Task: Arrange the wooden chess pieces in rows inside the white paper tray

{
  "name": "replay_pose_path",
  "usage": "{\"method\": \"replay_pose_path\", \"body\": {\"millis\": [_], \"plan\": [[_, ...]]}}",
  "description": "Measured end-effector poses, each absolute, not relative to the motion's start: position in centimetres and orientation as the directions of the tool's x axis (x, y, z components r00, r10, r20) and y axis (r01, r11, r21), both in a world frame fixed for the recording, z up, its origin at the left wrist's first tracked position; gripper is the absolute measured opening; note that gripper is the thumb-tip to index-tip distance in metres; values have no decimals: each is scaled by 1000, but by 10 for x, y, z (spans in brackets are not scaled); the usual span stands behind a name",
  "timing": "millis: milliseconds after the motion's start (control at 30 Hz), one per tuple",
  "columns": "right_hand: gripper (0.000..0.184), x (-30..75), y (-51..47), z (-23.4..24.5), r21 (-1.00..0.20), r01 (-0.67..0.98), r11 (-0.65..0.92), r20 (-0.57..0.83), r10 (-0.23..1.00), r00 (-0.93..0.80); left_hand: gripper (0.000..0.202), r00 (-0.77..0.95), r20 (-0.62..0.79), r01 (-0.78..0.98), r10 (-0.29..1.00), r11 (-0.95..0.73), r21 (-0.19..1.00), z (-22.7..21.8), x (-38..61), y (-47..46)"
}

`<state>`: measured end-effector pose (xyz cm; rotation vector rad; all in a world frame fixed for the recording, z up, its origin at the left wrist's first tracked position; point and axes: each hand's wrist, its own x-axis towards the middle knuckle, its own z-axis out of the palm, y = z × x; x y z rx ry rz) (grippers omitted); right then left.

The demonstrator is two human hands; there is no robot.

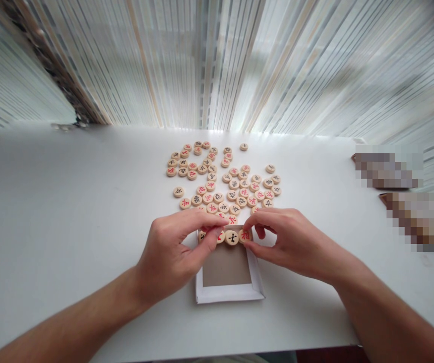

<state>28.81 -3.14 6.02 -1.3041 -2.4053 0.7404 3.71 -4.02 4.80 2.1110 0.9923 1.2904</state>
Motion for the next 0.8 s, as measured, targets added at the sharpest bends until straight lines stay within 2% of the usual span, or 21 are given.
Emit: {"method": "replay_pose_path", "body": {"millis": [267, 400, 567, 800], "plan": [[5, 289, -32, 60, -565, 671, 480, 54, 833, -551, 21, 298, 544, 340, 785, -619, 707, 47, 37, -40], [8, 287, -35, 60, -568, 639, 518, 117, 820, -561, 20, 302, 546, 334, 781, -623, 707, 47, 37, -41], [8, 281, -39, 48, -501, 619, 605, 207, 778, -593, 19, 310, 547, 335, 778, -628, 703, 49, 37, -40], [10, 276, -40, 37, -487, 625, 610, 243, 782, -574, 20, 309, 555, 339, 772, -635, 694, 48, 37, -40]]}}
